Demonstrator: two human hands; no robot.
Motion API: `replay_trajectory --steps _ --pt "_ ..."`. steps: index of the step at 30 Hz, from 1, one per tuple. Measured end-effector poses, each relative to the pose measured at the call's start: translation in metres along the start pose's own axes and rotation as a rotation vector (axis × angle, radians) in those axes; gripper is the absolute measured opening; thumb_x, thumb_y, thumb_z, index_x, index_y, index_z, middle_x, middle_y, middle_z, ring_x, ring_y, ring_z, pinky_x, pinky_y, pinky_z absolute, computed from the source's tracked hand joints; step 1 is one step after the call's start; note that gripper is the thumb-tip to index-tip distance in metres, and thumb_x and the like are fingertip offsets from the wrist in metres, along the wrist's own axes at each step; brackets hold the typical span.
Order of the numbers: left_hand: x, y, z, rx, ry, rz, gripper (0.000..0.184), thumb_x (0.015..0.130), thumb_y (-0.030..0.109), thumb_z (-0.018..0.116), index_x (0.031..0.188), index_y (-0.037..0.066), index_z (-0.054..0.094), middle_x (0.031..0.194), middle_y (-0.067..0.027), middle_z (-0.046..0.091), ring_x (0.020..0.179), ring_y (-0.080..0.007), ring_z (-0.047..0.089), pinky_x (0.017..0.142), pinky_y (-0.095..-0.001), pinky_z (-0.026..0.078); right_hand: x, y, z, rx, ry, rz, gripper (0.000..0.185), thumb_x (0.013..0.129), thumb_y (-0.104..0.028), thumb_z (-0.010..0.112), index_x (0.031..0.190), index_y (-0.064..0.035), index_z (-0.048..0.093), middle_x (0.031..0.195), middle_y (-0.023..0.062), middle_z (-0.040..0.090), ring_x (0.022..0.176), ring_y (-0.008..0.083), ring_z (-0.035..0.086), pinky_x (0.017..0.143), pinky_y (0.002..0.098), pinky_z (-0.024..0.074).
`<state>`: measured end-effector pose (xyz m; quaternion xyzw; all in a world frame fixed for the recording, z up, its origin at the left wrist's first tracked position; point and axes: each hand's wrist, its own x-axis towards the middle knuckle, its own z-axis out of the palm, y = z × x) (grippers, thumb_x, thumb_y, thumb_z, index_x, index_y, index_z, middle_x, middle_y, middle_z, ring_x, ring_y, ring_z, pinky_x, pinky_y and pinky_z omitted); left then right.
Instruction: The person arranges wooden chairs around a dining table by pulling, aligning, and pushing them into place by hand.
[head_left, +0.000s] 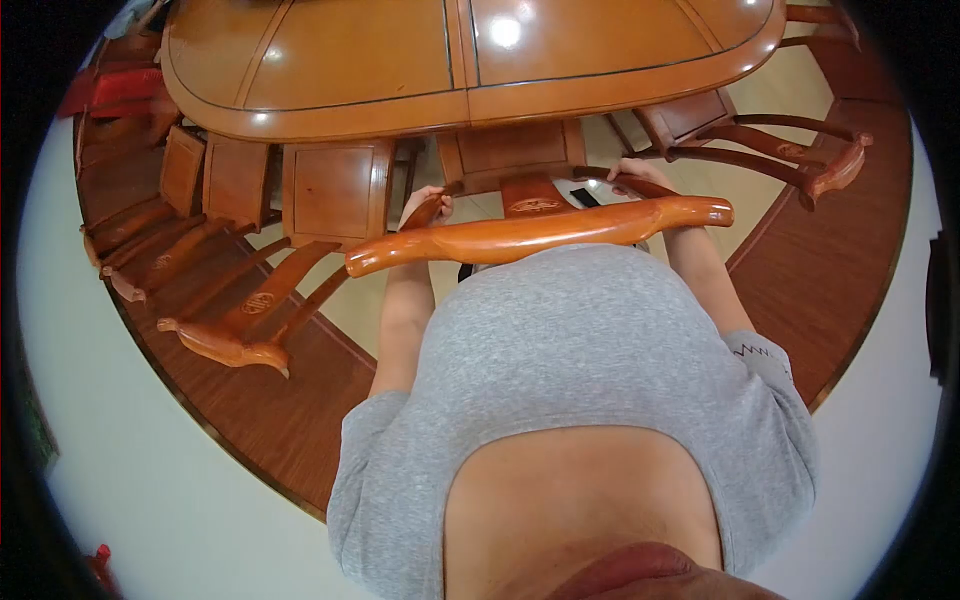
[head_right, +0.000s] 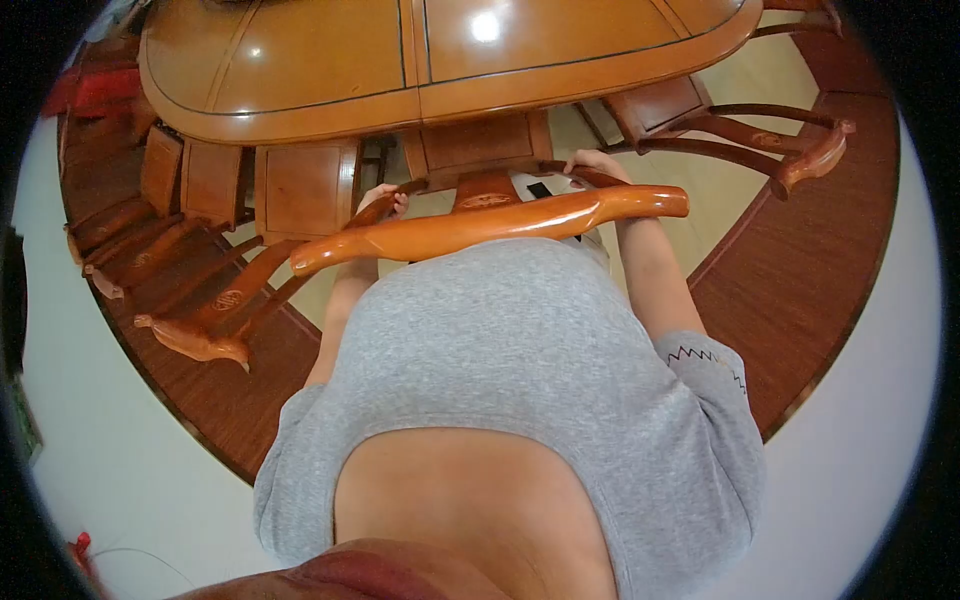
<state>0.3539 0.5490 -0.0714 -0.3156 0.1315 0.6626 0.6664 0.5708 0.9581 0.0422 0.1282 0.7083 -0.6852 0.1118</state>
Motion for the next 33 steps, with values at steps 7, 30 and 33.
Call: replay_trajectory --steps 7,30,33 --pt "-0.002 -0.006 0.005 0.138 0.03 0.181 0.012 0.082 0.012 0.05 0.075 0.003 0.045 0.065 -0.0078 0.052 0.061 -0.0178 0.056 0.053 -0.025 0.049 0.007 0.02 -0.009 -0.112 -0.016 0.102 0.008 0.083 -0.017 0.054 0.085 -0.0103 0.058 0.085 0.0 0.054 0.069 0.008 0.055 0.058 0.0176 0.0387" --pt "0.002 -0.001 -0.001 0.095 0.151 0.175 0.013 0.081 0.009 0.053 0.075 0.003 0.043 0.064 -0.0084 0.051 0.06 -0.018 0.056 0.054 -0.0259 0.05 0.006 0.01 -0.002 -0.094 0.049 0.065 0.009 0.082 -0.017 0.055 0.084 -0.0097 0.059 0.082 0.0019 0.055 0.066 0.0094 0.056 0.057 0.0196 0.0398" --pt "0.002 -0.004 0.0 0.094 0.092 0.205 0.014 0.081 0.009 0.052 0.079 0.001 0.042 0.065 -0.0088 0.05 0.059 -0.0181 0.055 0.054 -0.0256 0.05 0.006 0.013 -0.002 -0.055 0.035 0.048 0.009 0.082 -0.017 0.055 0.083 -0.0093 0.058 0.082 0.0021 0.055 0.066 0.0089 0.056 0.056 0.0196 0.039"
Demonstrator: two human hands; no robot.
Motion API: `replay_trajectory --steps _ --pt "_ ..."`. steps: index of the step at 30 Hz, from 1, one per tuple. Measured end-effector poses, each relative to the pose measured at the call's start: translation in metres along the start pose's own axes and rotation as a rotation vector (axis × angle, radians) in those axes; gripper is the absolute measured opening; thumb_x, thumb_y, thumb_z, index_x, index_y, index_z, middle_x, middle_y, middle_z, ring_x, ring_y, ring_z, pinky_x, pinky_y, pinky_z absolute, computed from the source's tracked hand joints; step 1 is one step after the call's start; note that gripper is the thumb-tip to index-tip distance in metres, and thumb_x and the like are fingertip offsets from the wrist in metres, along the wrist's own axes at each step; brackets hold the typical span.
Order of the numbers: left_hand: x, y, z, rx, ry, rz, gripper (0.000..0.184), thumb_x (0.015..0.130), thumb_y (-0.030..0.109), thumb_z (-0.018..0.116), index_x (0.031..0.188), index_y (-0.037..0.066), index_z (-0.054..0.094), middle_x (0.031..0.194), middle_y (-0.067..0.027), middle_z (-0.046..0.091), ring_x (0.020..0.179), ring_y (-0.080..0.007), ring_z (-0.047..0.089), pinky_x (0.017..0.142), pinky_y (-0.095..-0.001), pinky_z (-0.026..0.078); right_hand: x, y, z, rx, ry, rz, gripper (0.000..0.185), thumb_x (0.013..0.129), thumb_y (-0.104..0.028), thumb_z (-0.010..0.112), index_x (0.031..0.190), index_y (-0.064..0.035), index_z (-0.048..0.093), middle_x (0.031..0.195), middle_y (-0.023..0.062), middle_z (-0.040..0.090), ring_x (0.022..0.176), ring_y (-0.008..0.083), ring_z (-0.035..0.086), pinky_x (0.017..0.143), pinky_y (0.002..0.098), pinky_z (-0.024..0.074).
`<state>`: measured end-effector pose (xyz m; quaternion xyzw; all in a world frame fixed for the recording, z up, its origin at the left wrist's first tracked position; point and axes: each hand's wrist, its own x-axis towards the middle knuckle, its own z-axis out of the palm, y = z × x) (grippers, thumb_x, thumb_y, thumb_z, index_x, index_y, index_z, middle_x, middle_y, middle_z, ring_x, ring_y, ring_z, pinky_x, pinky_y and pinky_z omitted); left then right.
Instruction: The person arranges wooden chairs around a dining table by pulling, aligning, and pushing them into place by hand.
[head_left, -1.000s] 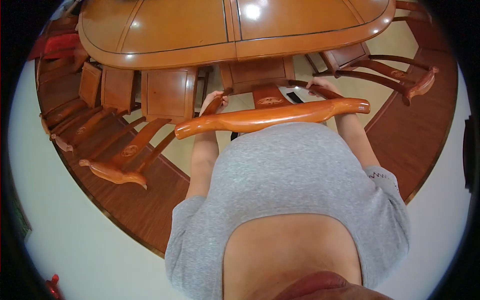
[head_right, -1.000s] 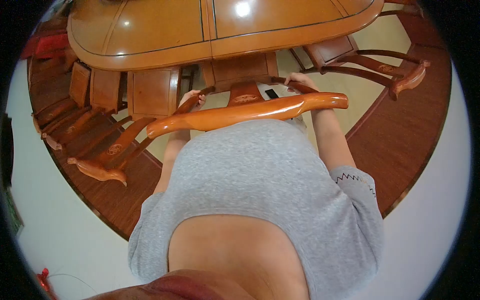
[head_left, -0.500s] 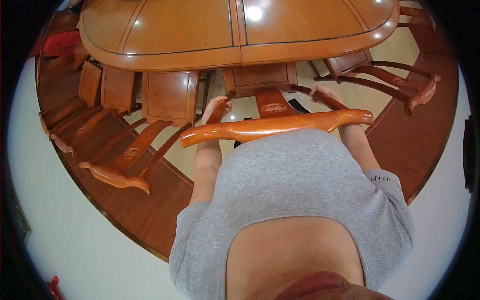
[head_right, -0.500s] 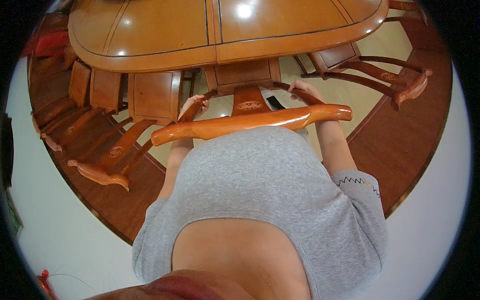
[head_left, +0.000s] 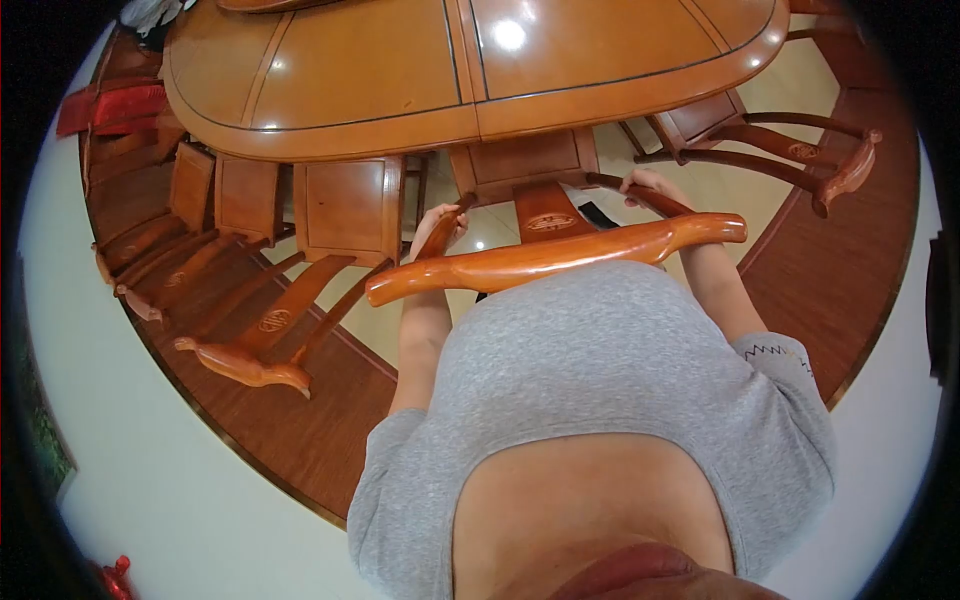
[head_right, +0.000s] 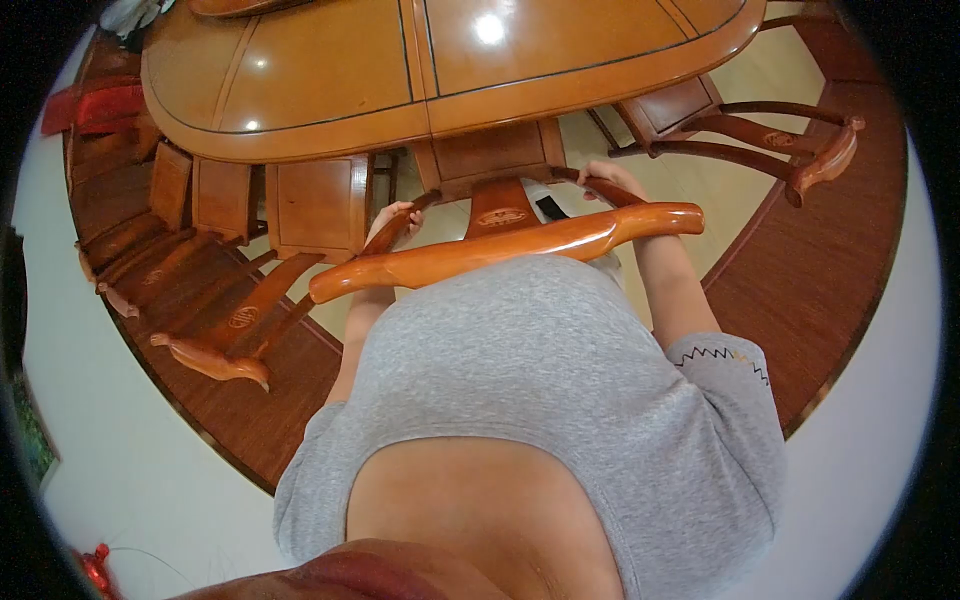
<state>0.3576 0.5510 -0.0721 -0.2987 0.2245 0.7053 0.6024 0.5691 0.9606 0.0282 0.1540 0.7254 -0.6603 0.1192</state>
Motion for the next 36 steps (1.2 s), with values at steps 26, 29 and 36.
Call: replay_trajectory --steps 26,29,36 --pt "-0.021 -0.039 0.021 -0.216 -0.07 0.18 0.026 0.085 0.019 0.048 0.09 -0.006 0.051 0.079 -0.0153 0.058 0.067 -0.0227 0.059 0.052 -0.0276 0.05 0.009 0.035 -0.007 -0.09 0.007 -0.143 0.014 0.081 -0.015 0.054 0.075 -0.0029 0.06 0.068 0.0077 0.055 0.057 0.0158 0.054 0.054 0.0283 0.046" --pt "-0.032 -0.046 0.02 -0.214 -0.161 0.223 0.03 0.085 0.021 0.05 0.094 -0.008 0.054 0.086 -0.0185 0.06 0.073 -0.0265 0.061 0.056 -0.0298 0.052 0.009 0.028 -0.005 0.128 0.072 0.1 0.02 0.081 -0.021 0.053 0.076 -0.0027 0.059 0.068 0.0075 0.055 0.056 0.017 0.054 0.052 0.0282 0.0441" --pt "-0.051 -0.033 0.017 -0.336 -0.324 -0.094 0.049 0.085 0.032 0.05 0.116 -0.005 0.042 0.101 -0.0183 0.054 0.086 -0.027 0.057 0.072 -0.0387 0.049 -0.007 0.018 -0.001 -0.127 0.046 0.002 0.019 0.083 -0.019 0.056 0.092 -0.0024 0.057 0.073 0.0061 0.057 0.065 0.0146 0.055 0.058 0.0305 0.0462"
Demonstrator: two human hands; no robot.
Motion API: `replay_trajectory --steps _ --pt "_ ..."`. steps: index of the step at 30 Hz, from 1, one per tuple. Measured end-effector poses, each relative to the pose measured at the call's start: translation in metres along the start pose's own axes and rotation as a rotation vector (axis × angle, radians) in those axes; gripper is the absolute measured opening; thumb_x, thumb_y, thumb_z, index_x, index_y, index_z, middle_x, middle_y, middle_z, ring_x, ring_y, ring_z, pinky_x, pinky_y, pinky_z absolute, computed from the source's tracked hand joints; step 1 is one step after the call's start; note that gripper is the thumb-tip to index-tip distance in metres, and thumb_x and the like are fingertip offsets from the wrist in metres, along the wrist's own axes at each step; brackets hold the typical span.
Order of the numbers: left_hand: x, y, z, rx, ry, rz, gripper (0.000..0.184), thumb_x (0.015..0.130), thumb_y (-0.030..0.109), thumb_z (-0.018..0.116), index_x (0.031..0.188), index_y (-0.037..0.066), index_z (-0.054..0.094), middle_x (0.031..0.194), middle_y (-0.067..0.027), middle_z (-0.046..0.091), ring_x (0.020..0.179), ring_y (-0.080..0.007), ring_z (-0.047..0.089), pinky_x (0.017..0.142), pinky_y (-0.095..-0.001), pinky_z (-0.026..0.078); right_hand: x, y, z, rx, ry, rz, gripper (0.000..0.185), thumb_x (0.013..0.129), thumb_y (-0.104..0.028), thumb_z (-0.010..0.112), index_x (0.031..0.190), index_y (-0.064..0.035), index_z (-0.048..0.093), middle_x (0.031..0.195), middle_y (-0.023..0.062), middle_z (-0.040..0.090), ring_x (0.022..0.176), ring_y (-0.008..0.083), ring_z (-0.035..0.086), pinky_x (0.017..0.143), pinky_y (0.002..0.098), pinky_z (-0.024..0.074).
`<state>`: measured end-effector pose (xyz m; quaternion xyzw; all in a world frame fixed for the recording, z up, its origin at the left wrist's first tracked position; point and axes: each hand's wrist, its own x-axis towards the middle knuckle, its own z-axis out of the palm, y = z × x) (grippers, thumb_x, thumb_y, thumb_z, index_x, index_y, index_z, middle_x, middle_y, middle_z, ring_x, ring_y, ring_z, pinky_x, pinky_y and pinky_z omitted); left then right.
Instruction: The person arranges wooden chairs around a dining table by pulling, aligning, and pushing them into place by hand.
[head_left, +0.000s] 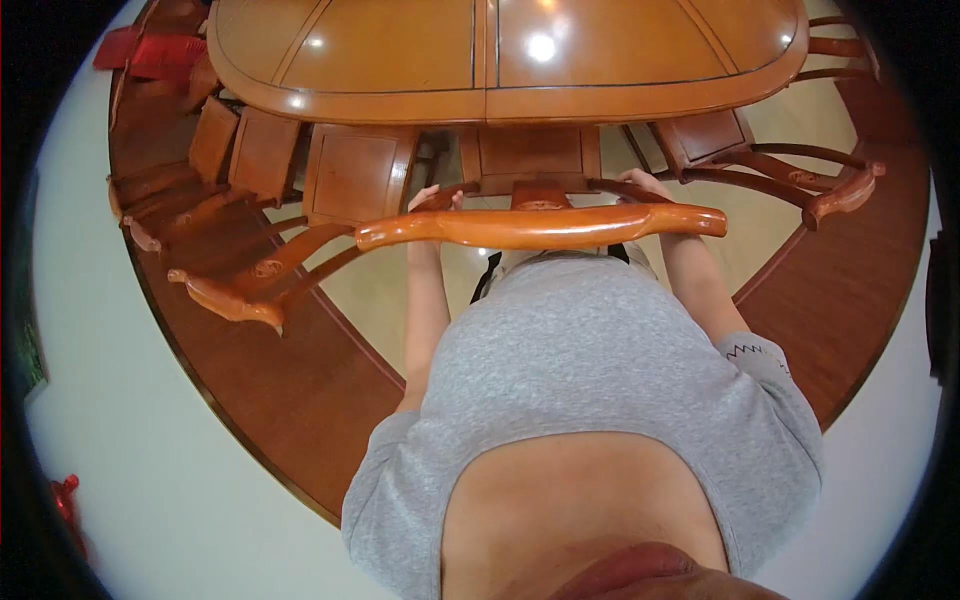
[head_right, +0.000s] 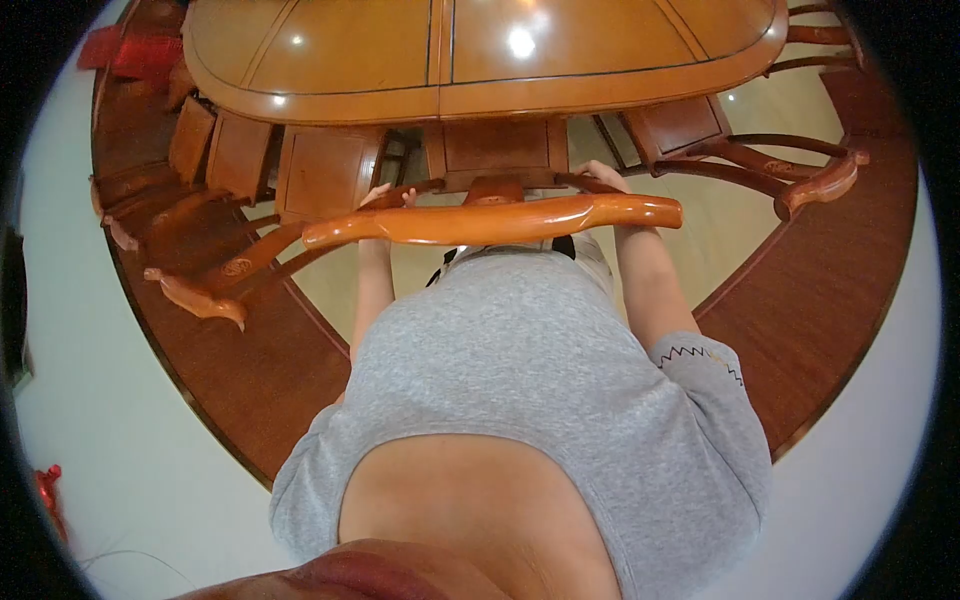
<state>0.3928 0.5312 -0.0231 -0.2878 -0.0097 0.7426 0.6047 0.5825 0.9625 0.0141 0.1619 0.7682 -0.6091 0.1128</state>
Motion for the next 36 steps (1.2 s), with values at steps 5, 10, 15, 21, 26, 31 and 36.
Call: replay_trajectory --steps 5,10,15,21,26,31,36 --pt "0.028 0.047 -0.081 0.095 -0.166 0.251 0.032 0.083 0.027 0.052 0.098 -0.001 0.047 0.091 -0.0132 0.057 0.082 -0.0257 0.058 0.072 -0.0362 0.049 0.018 0.067 -0.003 0.635 0.221 0.271 0.031 0.085 -0.03 0.054 0.104 -0.0054 0.055 0.101 0.0144 0.06 0.083 0.0241 0.061 0.08 0.0334 0.0494" --pt "0.008 -0.046 0.013 0.503 -0.131 0.935 0.021 0.077 0.022 0.058 0.081 0.002 0.061 0.078 -0.0138 0.064 0.076 -0.029 0.063 0.072 -0.0397 0.053 0.008 0.086 0.0 0.919 0.128 0.437 0.04 0.085 -0.047 0.046 0.101 -0.0123 0.055 0.094 0.0102 0.063 0.08 0.0211 0.062 0.07 0.0352 0.046" --pt "0.021 -0.019 -0.011 0.306 -0.027 0.625 0.025 0.082 0.033 0.054 0.084 0.009 0.061 0.081 -0.0083 0.065 0.072 -0.0241 0.063 0.062 -0.0378 0.053 -0.033 0.066 0.023 0.532 0.262 0.483 0.043 0.084 -0.047 0.044 0.106 -0.0113 0.054 0.094 0.0095 0.064 0.083 0.0191 0.062 0.068 0.0322 0.0431" --pt "0.034 -0.061 -0.033 0.165 0.245 0.796 0.026 0.086 0.034 0.047 0.084 0.009 0.056 0.074 -0.0072 0.058 0.066 -0.0185 0.055 0.052 -0.03 0.043 -0.073 0.016 0.078 0.234 0.153 0.62 0.039 0.086 -0.032 0.046 0.114 -0.0057 0.05 0.096 0.0117 0.064 0.078 0.0174 0.062 0.064 0.0311 0.0438" --pt "0.074 -0.136 -0.089 0.5 0.243 0.496 0.024 0.085 0.032 0.048 0.086 0.009 0.055 0.076 -0.0074 0.058 0.066 -0.0181 0.055 0.053 -0.0289 0.044 -0.064 -0.043 0.113 0.032 -0.107 0.483 0.038 0.081 -0.031 0.058 0.11 -0.0076 0.053 0.087 0.0057 0.062 0.071 0.0116 0.06 0.057 0.0253 0.0433" --pt "0.08 -0.2 -0.011 0.569 0.171 0.332 0.032 0.088 0.038 0.043 0.1 0.009 0.052 0.092 -0.0092 0.058 0.079 -0.0213 0.055 0.066 -0.0359 0.044 -0.035 -0.109 0.167 -0.144 -0.407 0.139 0.038 0.076 -0.032 0.061 0.103 -0.0063 0.058 0.089 0.0081 0.062 0.078 0.0178 0.061 0.064 0.0301 0.0466" --pt "0.059 -0.214 0.007 0.478 -0.371 0.402 0.039 0.09 0.041 0.039 0.112 0.011 0.051 0.108 -0.0101 0.056 0.096 -0.0237 0.053 0.082 -0.041 0.042 -0.047 -0.125 0.18 -0.575 -0.36 -0.343 0.043 0.072 -0.026 0.061 0.108 -0.0018 0.055 0.087 0.0171 0.062 0.083 0.0264 0.06 0.078 0.035 0.0452"
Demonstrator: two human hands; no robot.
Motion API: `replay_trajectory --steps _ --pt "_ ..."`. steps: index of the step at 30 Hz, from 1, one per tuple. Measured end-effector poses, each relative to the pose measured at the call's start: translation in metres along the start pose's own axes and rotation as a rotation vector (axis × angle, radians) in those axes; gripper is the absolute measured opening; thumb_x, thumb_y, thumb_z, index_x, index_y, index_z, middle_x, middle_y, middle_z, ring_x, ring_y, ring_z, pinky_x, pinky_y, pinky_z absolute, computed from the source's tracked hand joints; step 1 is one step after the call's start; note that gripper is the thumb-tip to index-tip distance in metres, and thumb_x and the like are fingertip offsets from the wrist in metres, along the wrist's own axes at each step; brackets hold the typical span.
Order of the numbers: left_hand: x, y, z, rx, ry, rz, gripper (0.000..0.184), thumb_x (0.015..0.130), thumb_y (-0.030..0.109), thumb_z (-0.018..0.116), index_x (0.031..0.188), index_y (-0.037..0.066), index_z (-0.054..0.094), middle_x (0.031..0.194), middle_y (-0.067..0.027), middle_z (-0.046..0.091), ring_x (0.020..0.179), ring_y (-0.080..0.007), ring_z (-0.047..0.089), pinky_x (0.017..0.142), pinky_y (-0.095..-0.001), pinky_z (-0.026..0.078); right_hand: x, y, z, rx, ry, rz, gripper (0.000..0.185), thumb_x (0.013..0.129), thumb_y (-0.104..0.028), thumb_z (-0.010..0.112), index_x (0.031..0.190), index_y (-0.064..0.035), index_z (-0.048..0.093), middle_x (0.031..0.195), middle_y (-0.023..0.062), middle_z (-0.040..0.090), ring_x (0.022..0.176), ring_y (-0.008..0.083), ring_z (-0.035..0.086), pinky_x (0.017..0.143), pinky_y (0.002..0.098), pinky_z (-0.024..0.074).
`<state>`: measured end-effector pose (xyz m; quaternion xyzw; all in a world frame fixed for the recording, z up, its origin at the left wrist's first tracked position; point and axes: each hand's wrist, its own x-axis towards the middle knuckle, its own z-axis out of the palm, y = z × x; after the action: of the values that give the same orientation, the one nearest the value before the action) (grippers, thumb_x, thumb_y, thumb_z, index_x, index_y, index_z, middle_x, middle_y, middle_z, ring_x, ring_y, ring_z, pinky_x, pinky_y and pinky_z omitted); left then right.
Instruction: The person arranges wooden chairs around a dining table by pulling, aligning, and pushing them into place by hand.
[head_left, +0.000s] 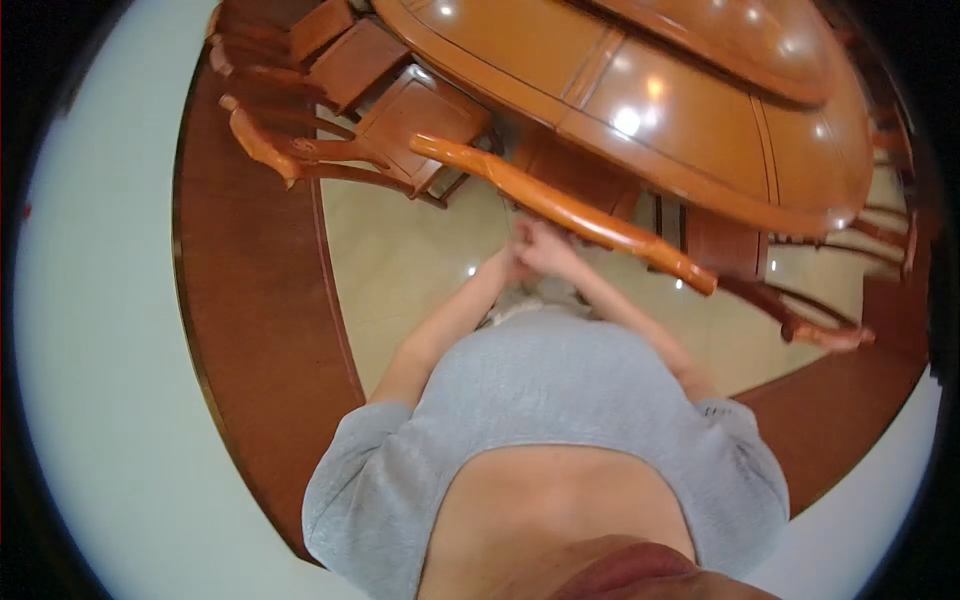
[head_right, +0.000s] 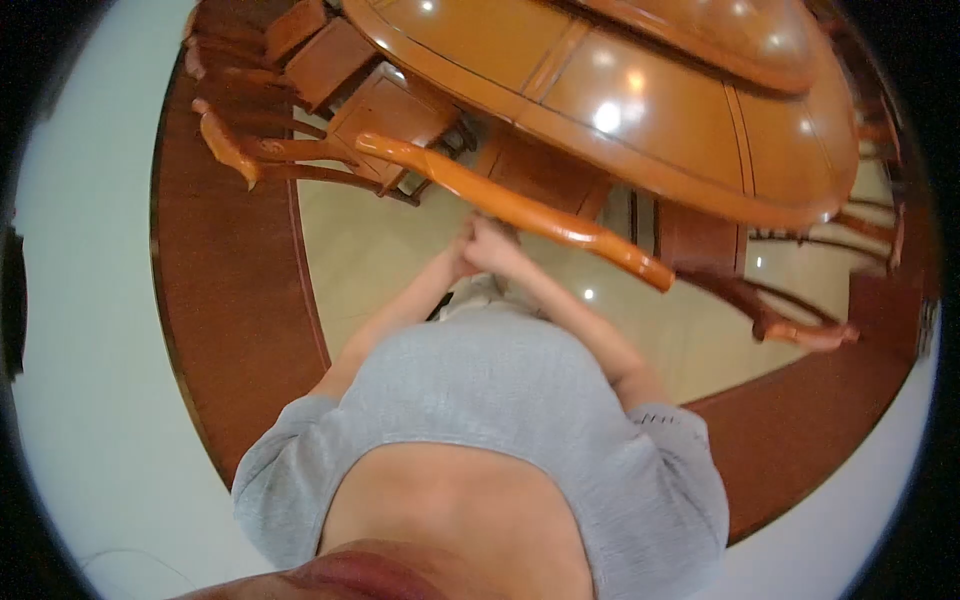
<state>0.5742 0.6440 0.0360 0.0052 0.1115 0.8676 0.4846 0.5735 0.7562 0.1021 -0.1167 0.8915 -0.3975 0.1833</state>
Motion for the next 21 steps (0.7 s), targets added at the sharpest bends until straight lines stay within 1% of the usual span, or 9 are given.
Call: replay_trajectory --steps 5,8,10,11,13,15,17,20,21 --pt "-0.01 -0.042 0.05 -0.037 0.078 0.226 0.044 0.09 0.045 0.034 0.112 0.011 0.052 0.107 -0.0104 0.057 0.096 -0.0235 0.055 0.081 -0.0398 0.042 -0.004 -0.03 0.002 -0.021 -0.283 -0.106 0.038 0.072 -0.03 0.063 0.099 -0.002 0.062 0.074 0.0156 0.063 0.075 0.0277 0.062 0.072 0.0365 0.0471" --pt "-0.028 -0.044 0.056 -0.062 0.13 0.314 0.046 0.091 0.046 0.032 0.112 0.01 0.052 0.107 -0.0105 0.058 0.096 -0.0234 0.055 0.081 -0.0394 0.042 0.011 -0.049 0.019 -0.003 -0.394 -0.229 0.039 0.072 -0.03 0.064 0.1 -0.0018 0.061 0.073 0.0159 0.063 0.07 0.0295 0.062 0.068 0.0378 0.0474" --pt "-0.028 -0.036 0.04 -0.026 0.121 0.284 0.043 0.092 0.037 0.034 0.114 0.005 0.052 0.113 -0.0108 0.056 0.103 -0.0218 0.053 0.089 -0.037 0.039 0.021 -0.075 0.029 -0.012 -0.439 -0.276 0.038 0.072 -0.03 0.064 0.098 -0.0014 0.062 0.075 0.0164 0.063 0.073 0.0299 0.062 0.069 0.0381 0.0474" --pt "-0.027 -0.034 0.04 -0.024 0.12 0.293 0.043 0.092 0.037 0.034 0.114 0.005 0.052 0.113 -0.0108 0.056 0.103 -0.0218 0.053 0.089 -0.037 0.039 0.025 -0.088 0.038 -0.015 -0.467 -0.309 0.038 0.072 -0.03 0.064 0.097 -0.001 0.062 0.077 0.0169 0.063 0.075 0.0304 0.062 0.07 0.0384 0.0474" --pt "-0.035 -0.025 0.062 0.109 0.051 0.092 0.041 0.089 0.027 0.04 0.111 -0.005 0.051 0.117 -0.0147 0.052 0.106 -0.0246 0.05 0.095 -0.0349 0.037 0.032 -0.11 0.077 -0.026 -0.495 -0.383 0.037 0.072 -0.03 0.063 0.096 -0.0014 0.062 0.08 0.0174 0.064 0.078 0.0304 0.061 0.071 0.0385 0.0475" --pt "-0.053 -0.014 0.073 0.154 0.042 0.103 0.037 0.088 0.026 0.043 0.109 -0.004 0.053 0.113 -0.0129 0.055 0.103 -0.0213 0.052 0.091 -0.0318 0.039 0.031 -0.127 0.11 -0.029 -0.505 -0.432 0.036 0.072 -0.029 0.063 0.095 -0.0018 0.063 0.082 0.0178 0.064 0.08 0.0305 0.061 0.072 0.0385 0.0475" --pt "-0.076 -0.001 0.077 0.206 0.018 0.098 0.034 0.087 0.025 0.046 0.106 -0.002 0.056 0.108 -0.0111 0.058 0.1 -0.018 0.054 0.087 -0.0286 0.042 0.027 -0.149 0.137 -0.079 -0.702 -0.443 0.035 0.072 -0.029 0.06 0.095 -0.0028 0.063 0.091 0.0176 0.063 0.088 0.0309 0.06 0.075 0.0398 0.0468" --pt "-0.137 0.016 0.074 0.239 0.006 0.094 0.034 0.085 0.026 0.049 0.104 -0.002 0.057 0.103 -0.011 0.059 0.096 -0.0182 0.056 0.085 -0.0286 0.043 0.024 -0.173 0.203 -0.08 -0.743 -0.522 0.028 0.07 -0.029 0.06 0.078 -0.0024 0.064 0.073 0.0143 0.063 0.068 0.0275 0.061 0.061 0.0387 0.0478" --pt "-0.157 0.021 0.069 0.304 0.099 0.142 0.034 0.084 0.027 0.049 0.099 -0.002 0.057 0.099 -0.0116 0.058 0.095 -0.0199 0.055 0.085 -0.03 0.042 0.026 -0.178 0.231 -0.093 -0.789 -0.528 0.027 0.07 -0.028 0.06 0.071 -0.002 0.063 0.066 0.0132 0.062 0.061 0.0263 0.06 0.057 0.038 0.0476"
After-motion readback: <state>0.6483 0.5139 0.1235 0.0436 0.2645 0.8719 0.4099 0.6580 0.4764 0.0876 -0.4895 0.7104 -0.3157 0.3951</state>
